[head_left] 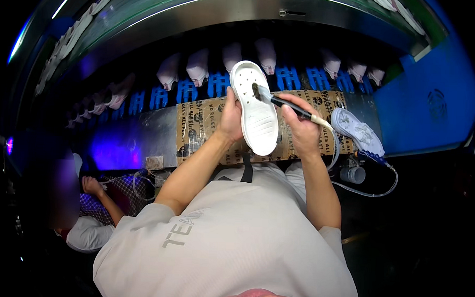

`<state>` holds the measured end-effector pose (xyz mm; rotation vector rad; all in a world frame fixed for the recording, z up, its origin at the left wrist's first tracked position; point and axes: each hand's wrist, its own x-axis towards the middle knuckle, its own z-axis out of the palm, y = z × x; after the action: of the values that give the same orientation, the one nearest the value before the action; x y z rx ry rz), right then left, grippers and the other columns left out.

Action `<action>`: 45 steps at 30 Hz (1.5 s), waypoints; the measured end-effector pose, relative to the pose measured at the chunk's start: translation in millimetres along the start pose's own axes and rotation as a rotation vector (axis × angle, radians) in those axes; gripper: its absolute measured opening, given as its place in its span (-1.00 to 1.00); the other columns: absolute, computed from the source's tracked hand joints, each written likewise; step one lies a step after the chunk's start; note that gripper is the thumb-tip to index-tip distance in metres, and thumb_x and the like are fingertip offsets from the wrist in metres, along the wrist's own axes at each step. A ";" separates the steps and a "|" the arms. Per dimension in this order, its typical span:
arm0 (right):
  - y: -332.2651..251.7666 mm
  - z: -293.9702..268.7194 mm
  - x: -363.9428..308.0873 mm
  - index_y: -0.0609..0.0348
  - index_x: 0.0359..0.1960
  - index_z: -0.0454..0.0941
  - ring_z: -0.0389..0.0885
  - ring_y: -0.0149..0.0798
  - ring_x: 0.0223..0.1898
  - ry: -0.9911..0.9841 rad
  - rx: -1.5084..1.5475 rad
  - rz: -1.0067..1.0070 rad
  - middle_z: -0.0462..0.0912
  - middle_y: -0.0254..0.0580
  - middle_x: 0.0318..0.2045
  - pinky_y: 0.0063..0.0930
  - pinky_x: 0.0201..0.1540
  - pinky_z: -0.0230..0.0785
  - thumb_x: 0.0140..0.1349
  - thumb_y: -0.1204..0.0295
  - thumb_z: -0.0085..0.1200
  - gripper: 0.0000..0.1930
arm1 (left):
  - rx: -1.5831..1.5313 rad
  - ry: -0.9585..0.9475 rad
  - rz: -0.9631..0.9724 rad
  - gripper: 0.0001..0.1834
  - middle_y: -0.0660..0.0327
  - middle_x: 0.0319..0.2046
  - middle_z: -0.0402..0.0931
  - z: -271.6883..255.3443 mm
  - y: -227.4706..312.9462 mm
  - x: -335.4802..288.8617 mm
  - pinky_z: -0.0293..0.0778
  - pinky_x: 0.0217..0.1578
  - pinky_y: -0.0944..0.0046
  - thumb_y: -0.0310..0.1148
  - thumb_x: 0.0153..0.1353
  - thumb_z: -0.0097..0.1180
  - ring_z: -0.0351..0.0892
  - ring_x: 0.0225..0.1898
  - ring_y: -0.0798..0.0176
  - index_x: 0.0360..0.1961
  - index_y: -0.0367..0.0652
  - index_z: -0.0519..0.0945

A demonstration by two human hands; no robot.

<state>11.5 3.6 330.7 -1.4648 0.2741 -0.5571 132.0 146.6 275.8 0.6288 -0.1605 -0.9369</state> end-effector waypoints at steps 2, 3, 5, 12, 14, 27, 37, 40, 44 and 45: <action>-2.3 9.9 14.2 0.22 -0.02 0.73 0.68 -0.37 -0.27 0.039 -0.211 -0.199 0.76 -0.18 -0.24 -0.56 -0.19 0.52 0.23 0.57 0.27 -0.73 | -0.040 -0.026 -0.014 -0.13 0.02 0.28 0.46 -2.4 -11.2 0.0 0.47 0.30 0.02 0.30 0.52 -0.73 0.52 0.27 0.06 0.44 -0.14 0.28; -7.0 13.5 18.5 0.21 -0.03 0.74 0.68 -0.34 -0.28 0.034 -0.381 -0.345 0.76 -0.15 -0.27 -0.53 -0.21 0.51 0.21 0.58 0.29 -0.72 | -0.016 -0.014 -0.007 -0.14 0.03 0.28 0.46 -2.5 -15.9 0.3 0.47 0.31 0.02 0.30 0.52 -0.72 0.51 0.27 0.06 0.44 -0.13 0.28; -2.5 15.9 19.0 0.19 -0.05 0.76 0.69 -0.30 -0.24 -0.063 -0.503 -0.509 0.75 -0.11 -0.27 -0.45 -0.20 0.53 0.15 0.59 0.33 -0.71 | 0.034 0.015 0.019 -0.16 0.04 0.29 0.45 -3.6 -22.1 0.5 0.46 0.31 0.02 0.28 0.53 -0.70 0.50 0.28 0.07 0.44 -0.13 0.28; -3.2 1.6 16.8 0.15 -0.04 0.77 0.68 -0.27 -0.24 -0.167 -0.368 -0.396 0.77 -0.14 -0.25 -0.41 -0.12 0.50 0.16 0.54 0.34 -0.71 | -0.043 -0.015 -0.001 -0.16 0.02 0.22 0.52 -2.5 -3.7 2.2 0.56 0.23 0.02 0.34 0.49 -0.44 0.58 0.20 0.05 0.39 -0.16 0.36; -9.2 3.0 12.9 0.12 -0.06 0.78 0.67 -0.24 -0.23 -0.324 -0.536 -0.506 0.77 -0.16 -0.25 -0.37 -0.07 0.45 0.13 0.55 0.36 -0.70 | -0.156 -0.055 0.037 -0.18 0.00 0.19 0.54 -2.0 -3.6 6.4 0.57 0.21 0.00 0.31 0.50 -0.44 0.60 0.18 0.04 0.37 -0.17 0.38; -17.4 13.5 -5.9 0.02 -0.04 0.78 0.68 -0.27 -0.21 -0.208 -0.260 -0.314 0.77 -0.21 -0.27 -0.35 -0.05 0.40 0.10 0.48 0.41 -0.66 | -0.165 -0.250 0.078 -0.14 -0.11 -0.05 0.60 17.0 28.0 20.7 0.67 0.03 -0.12 0.38 0.42 -0.55 0.66 0.00 -0.13 0.27 -0.10 0.44; -30.6 9.8 -13.8 0.06 -0.01 0.77 0.68 -0.27 -0.27 -0.398 -0.394 -0.312 0.78 -0.20 -0.27 -0.37 -0.13 0.44 0.18 0.48 0.37 -0.69 | -0.082 -0.252 0.163 -0.10 -0.09 -0.03 0.60 32.1 63.4 29.2 0.68 0.00 -0.12 0.44 0.38 -0.52 0.69 -0.02 -0.06 0.31 -0.08 0.41; -27.5 0.4 -12.5 0.09 -0.01 0.76 0.63 -0.26 -0.36 -0.723 -0.183 -0.320 0.75 -0.22 -0.28 -0.45 -0.20 0.44 0.21 0.48 0.34 -0.71 | -0.095 -0.371 0.152 -0.09 -0.11 -0.04 0.59 36.7 75.8 35.3 0.63 0.06 -0.16 0.44 0.39 -0.54 0.67 -0.02 -0.09 0.35 -0.08 0.38; -36.8 0.7 -10.6 0.12 -0.05 0.78 0.62 -0.30 -0.38 -0.375 -0.296 -0.181 0.73 -0.22 -0.32 -0.39 -0.27 0.46 0.16 0.46 0.37 -0.72 | 0.013 -0.488 0.124 -0.11 -0.07 -0.06 0.61 52.8 93.2 39.1 0.60 0.04 -0.10 0.42 0.39 -0.54 0.64 -0.02 -0.08 0.29 -0.08 0.44; -37.5 -0.6 -8.8 0.13 -0.06 0.78 0.61 -0.31 -0.39 -0.469 -0.290 -0.225 0.73 -0.21 -0.33 -0.39 -0.27 0.45 0.16 0.47 0.37 -0.71 | 0.080 -0.515 0.107 -0.10 -0.07 -0.06 0.61 55.6 96.9 41.8 0.60 0.04 -0.11 0.42 0.39 -0.55 0.64 -0.03 -0.09 0.30 -0.10 0.43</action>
<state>-3.3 7.2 366.1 -1.8734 -0.1904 -0.3444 203.1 131.0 370.2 0.4356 -0.6873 -0.9768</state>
